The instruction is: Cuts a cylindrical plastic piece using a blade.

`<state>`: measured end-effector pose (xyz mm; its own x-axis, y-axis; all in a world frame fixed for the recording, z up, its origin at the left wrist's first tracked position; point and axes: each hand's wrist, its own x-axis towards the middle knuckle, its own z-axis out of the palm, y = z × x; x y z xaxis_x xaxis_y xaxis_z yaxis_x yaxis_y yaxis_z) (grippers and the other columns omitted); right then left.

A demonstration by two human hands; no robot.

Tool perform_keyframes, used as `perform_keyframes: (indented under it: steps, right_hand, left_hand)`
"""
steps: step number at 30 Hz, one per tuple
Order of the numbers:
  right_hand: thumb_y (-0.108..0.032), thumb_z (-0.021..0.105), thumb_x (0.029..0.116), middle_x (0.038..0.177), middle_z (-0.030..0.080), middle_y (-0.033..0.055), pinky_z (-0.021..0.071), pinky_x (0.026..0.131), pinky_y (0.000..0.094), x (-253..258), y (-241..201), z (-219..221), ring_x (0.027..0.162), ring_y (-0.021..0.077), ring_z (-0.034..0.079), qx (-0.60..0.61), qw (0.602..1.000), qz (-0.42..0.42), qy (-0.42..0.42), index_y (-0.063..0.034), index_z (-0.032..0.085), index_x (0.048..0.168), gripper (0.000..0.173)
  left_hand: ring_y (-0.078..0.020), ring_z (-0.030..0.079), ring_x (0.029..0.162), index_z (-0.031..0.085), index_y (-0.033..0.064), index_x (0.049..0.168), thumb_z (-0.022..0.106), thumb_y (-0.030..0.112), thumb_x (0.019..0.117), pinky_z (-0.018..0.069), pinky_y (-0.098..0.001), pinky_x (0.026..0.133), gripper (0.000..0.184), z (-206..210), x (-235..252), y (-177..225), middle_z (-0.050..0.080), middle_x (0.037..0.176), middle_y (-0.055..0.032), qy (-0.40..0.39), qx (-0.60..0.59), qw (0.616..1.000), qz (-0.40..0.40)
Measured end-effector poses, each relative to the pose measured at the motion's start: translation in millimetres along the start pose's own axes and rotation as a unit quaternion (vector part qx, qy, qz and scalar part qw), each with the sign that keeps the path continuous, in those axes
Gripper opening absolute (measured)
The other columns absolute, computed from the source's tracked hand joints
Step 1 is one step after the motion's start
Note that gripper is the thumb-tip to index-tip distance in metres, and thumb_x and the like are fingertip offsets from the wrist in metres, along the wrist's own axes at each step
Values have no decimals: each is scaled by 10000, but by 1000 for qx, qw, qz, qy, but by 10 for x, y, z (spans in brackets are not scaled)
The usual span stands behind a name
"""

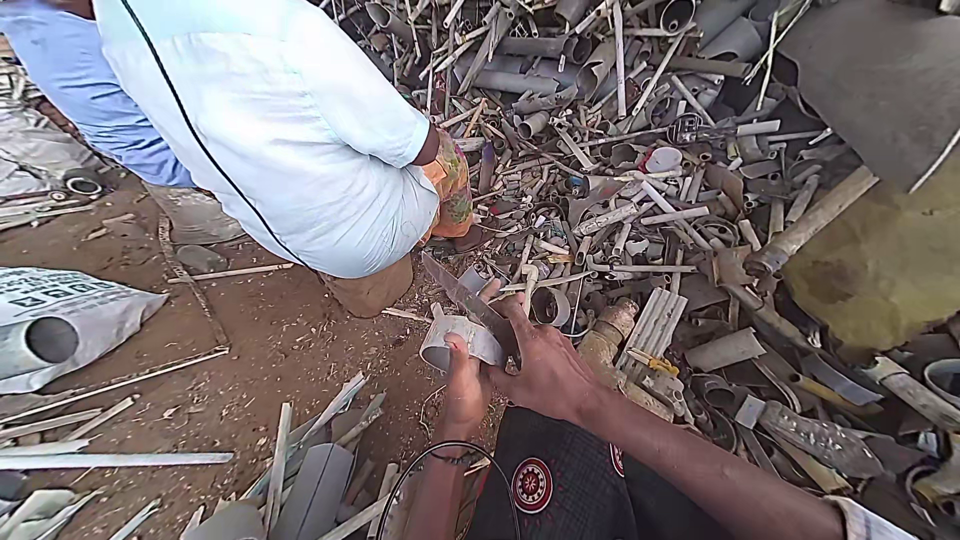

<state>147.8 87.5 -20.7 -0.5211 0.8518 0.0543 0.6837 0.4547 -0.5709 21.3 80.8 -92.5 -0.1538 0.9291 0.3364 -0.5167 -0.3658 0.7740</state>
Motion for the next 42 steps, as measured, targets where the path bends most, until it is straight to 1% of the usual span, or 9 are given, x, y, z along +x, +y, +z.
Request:
perform_keyframes:
  steps: [5, 10, 16, 20, 25, 30, 34, 39, 42]
  right_hand:
    - [-225, 748, 822, 1011, 731, 175, 564, 837, 491, -7, 106, 77, 946, 311, 720, 61, 994, -71, 49, 4, 609, 1325, 569]
    - [-389, 698, 946, 1069, 711, 189, 552, 889, 520, -15, 99, 11, 991, 352, 704, 32, 996, -68, -38, -18, 466, 1468, 681]
    - [-342, 370, 1101, 715, 652, 113, 553, 592, 487, -62, 115, 103, 655, 317, 683, -29, 991, -120, 61, -24, 612, 1320, 456]
    - [-347, 348, 1112, 729, 630, 134, 544, 638, 494, -69, 18, 40, 712, 346, 685, -55, 995, -80, 28, -20, 619, 1157, 427]
    - [-374, 308, 1125, 831, 671, 170, 553, 715, 520, -89, -149, 39, 833, 385, 708, -83, 996, -7, -18, -38, 581, 1256, 452]
    - [-375, 284, 1130, 845, 666, 159, 550, 735, 501, -53, -178, 27, 857, 368, 708, -85, 996, 34, -23, -44, 562, 1255, 451]
    - [-360, 318, 1128, 931, 680, 212, 550, 796, 536, -63, -193, 59, 920, 403, 704, -74, 994, -19, -77, -12, 578, 1247, 450]
    - [-358, 330, 1127, 955, 671, 230, 540, 763, 554, -74, -286, -92, 917, 425, 692, -112, 984, -80, -114, -9, 577, 1245, 443]
    - [-347, 350, 1123, 915, 684, 210, 552, 742, 537, -73, -261, -110, 880, 404, 704, -85, 993, -70, -33, -8, 598, 1262, 442]
  left_hand:
    - [-336, 596, 1282, 287, -5, 1556, 571, 830, 775, 514, -445, 1049, 1177, 47, 52, 49, 526, 1475, -220, -39, -128, 991, -12]
    - [-273, 689, 1152, 384, 128, 1510, 260, 834, 899, 595, -429, 909, 941, 52, 33, 267, 657, 1342, -95, 75, -288, 954, -20]
    - [-247, 756, 893, 498, 83, 1383, 330, 771, 935, 636, -396, 771, 838, 72, 28, 244, 756, 1055, -105, 109, -209, 972, 6]
    - [-214, 754, 940, 471, 88, 1362, 401, 898, 736, 625, -362, 824, 1027, 163, 18, 176, 766, 1057, -64, 107, -118, 987, -3]
    - [-263, 758, 870, 510, 47, 1321, 397, 949, 655, 632, -411, 793, 1127, 124, 24, 106, 764, 975, -113, 84, -86, 993, 17]
    - [-280, 744, 923, 523, 31, 1248, 280, 969, 679, 612, -442, 858, 1124, 131, 18, 128, 749, 967, -120, 89, -110, 990, -6]
    - [-216, 764, 768, 611, 117, 1145, 138, 898, 796, 640, -363, 720, 978, 163, -11, 153, 770, 842, -75, 91, -116, 989, -12]
    - [-148, 705, 582, 486, 103, 1287, 65, 880, 822, 612, -309, 563, 999, 214, 2, 232, 708, 682, -20, 144, -102, 984, 9]
    - [-197, 747, 737, 517, 102, 1251, 42, 901, 780, 634, -363, 679, 1042, 250, 13, 308, 749, 825, -57, 140, -128, 982, -10]
